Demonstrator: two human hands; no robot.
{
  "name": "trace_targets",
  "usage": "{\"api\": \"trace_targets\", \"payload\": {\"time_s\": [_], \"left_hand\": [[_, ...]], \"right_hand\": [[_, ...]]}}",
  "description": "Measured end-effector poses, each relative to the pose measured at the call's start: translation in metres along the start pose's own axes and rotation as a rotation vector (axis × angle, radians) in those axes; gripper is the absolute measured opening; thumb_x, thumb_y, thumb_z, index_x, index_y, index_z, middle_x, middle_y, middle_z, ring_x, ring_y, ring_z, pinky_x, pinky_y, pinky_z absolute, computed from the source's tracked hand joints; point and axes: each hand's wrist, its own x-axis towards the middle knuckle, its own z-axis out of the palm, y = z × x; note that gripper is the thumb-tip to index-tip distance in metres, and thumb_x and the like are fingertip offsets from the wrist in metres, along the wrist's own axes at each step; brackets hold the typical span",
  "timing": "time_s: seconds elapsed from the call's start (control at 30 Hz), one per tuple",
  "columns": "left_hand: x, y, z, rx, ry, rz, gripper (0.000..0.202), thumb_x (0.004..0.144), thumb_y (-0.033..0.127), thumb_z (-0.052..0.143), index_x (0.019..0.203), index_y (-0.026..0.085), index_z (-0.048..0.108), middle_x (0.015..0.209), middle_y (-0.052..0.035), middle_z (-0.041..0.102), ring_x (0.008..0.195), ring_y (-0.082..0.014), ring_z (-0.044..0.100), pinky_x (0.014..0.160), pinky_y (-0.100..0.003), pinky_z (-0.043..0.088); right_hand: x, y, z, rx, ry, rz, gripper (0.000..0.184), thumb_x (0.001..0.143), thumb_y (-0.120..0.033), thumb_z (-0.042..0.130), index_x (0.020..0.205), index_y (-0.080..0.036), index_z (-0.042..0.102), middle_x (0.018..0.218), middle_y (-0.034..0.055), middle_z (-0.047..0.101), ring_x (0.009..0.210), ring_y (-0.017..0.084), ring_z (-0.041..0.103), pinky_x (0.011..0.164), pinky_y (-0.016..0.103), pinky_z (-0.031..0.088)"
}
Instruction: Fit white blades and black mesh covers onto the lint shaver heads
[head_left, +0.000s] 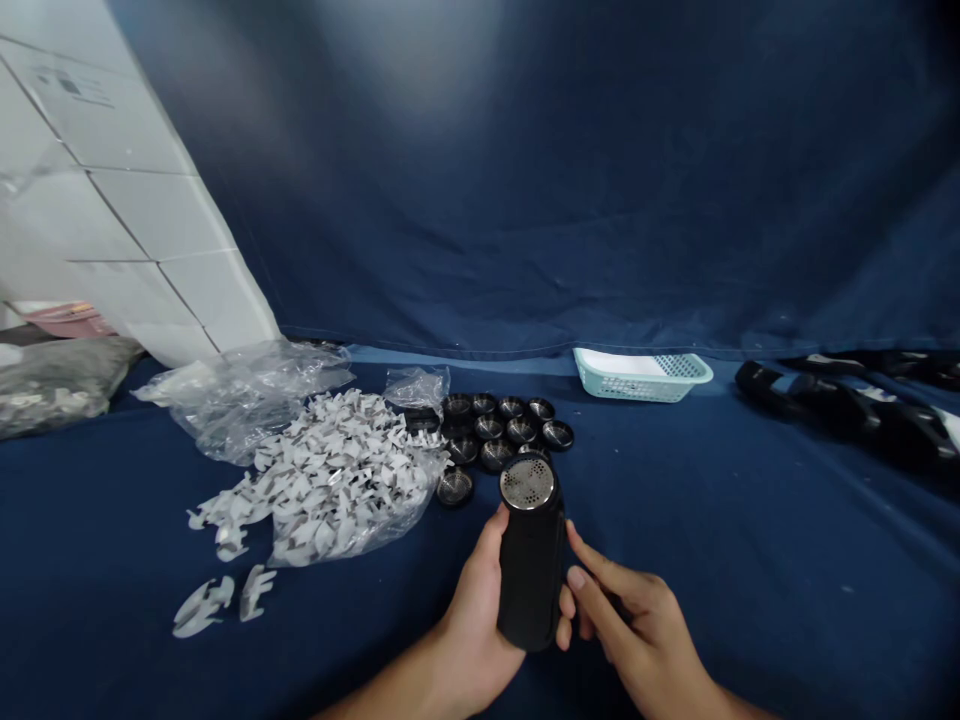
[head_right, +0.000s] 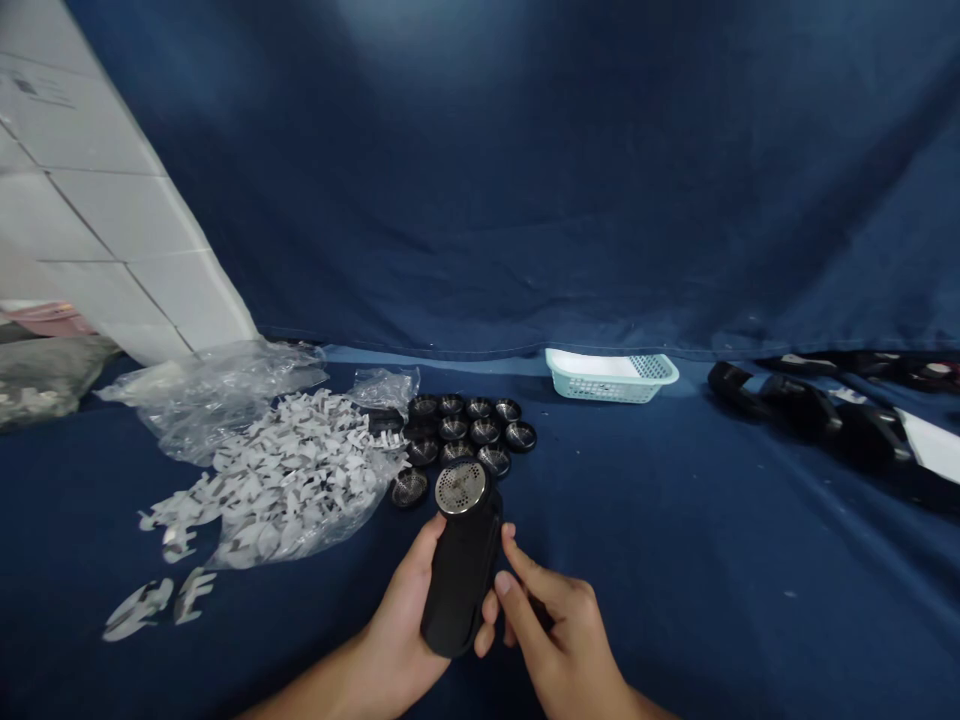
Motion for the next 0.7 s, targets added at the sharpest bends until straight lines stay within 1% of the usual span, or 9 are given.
{"api": "trace_targets", "payload": {"time_s": [0.1,0.17,0.3,0.33,0.4,0.47,0.53,0.6,0.7], "left_hand": [[0.000,0.000,0.000,0.005,0.009,0.013,0.071,0.094,0.061,0.020,0.113,0.006,0.061,0.056,-0.0096,0.064,0.048,-0.0203,0.061,0.045,-0.026,0.043],[0.000,-0.001,0.000,0.003,-0.004,0.013,0.071,0.095,0.060,0.020,0.113,0.006,0.062,0.056,-0.0093,0.064,0.047,-0.0198,0.061,0.045,-0.026,0.044],[-0.001,0.000,0.001,-0.065,-0.043,0.038,0.065,0.096,0.057,0.023,0.108,0.008,0.064,0.065,-0.0075,0.064,0.050,-0.0180,0.062,0.042,-0.026,0.047],[-0.002,0.000,0.002,-0.087,-0.045,0.041,0.063,0.096,0.057,0.025,0.108,0.009,0.064,0.068,-0.0068,0.064,0.052,-0.0180,0.062,0.042,-0.026,0.048],[-0.004,0.000,0.004,-0.116,-0.046,0.021,0.062,0.096,0.056,0.026,0.109,0.009,0.064,0.069,-0.0062,0.064,0.053,-0.0182,0.064,0.041,-0.027,0.050],[-0.006,0.000,0.005,-0.120,-0.057,-0.035,0.066,0.096,0.057,0.023,0.111,0.007,0.064,0.067,-0.0064,0.063,0.049,-0.0177,0.063,0.039,-0.026,0.050],[-0.008,0.000,0.007,-0.110,-0.091,-0.089,0.071,0.095,0.058,0.018,0.114,0.006,0.063,0.063,-0.0067,0.063,0.044,-0.0167,0.060,0.037,-0.025,0.048],[-0.010,-0.001,0.008,-0.089,-0.136,-0.139,0.074,0.095,0.057,0.013,0.117,0.006,0.062,0.058,-0.0068,0.063,0.040,-0.0162,0.059,0.037,-0.024,0.047],[-0.010,-0.004,0.008,-0.083,-0.152,-0.194,0.075,0.095,0.056,0.011,0.117,0.005,0.061,0.054,-0.0073,0.062,0.038,-0.0160,0.059,0.037,-0.022,0.046]], "right_hand": [[-0.001,0.000,0.000,0.019,-0.024,0.006,0.039,0.099,-0.032,0.043,0.136,-0.024,0.054,0.067,-0.0014,0.064,0.053,0.011,0.055,0.053,0.023,0.049],[0.000,0.001,-0.002,-0.001,-0.008,0.046,0.040,0.098,-0.035,0.045,0.134,-0.023,0.056,0.065,-0.0011,0.063,0.053,0.012,0.053,0.052,0.024,0.047],[0.006,0.004,-0.007,-0.043,0.169,0.091,0.038,0.087,-0.040,0.064,0.119,-0.021,0.068,0.058,-0.0034,0.055,0.054,0.012,0.049,0.055,0.024,0.046],[0.008,0.005,-0.009,-0.034,0.209,0.086,0.039,0.083,-0.040,0.069,0.117,-0.021,0.068,0.059,-0.0044,0.053,0.055,0.012,0.048,0.057,0.024,0.046],[0.013,0.007,-0.014,0.019,0.223,0.079,0.047,0.078,-0.037,0.075,0.122,-0.025,0.064,0.061,-0.0060,0.049,0.057,0.011,0.047,0.058,0.023,0.044],[0.017,0.009,-0.020,0.085,0.152,0.089,0.061,0.077,-0.034,0.076,0.134,-0.030,0.054,0.066,-0.0066,0.047,0.060,0.011,0.045,0.060,0.022,0.043],[0.019,0.011,-0.027,0.117,0.043,0.089,0.068,0.076,-0.032,0.078,0.137,-0.033,0.050,0.069,-0.0064,0.046,0.062,0.011,0.044,0.060,0.023,0.041],[0.020,0.012,-0.034,0.102,-0.050,0.067,0.066,0.075,-0.033,0.079,0.136,-0.035,0.052,0.068,-0.0062,0.045,0.062,0.011,0.041,0.060,0.024,0.038],[0.020,0.014,-0.039,0.064,-0.087,0.055,0.060,0.076,-0.034,0.077,0.132,-0.036,0.056,0.064,-0.0068,0.039,0.060,0.011,0.035,0.057,0.024,0.031]]}}
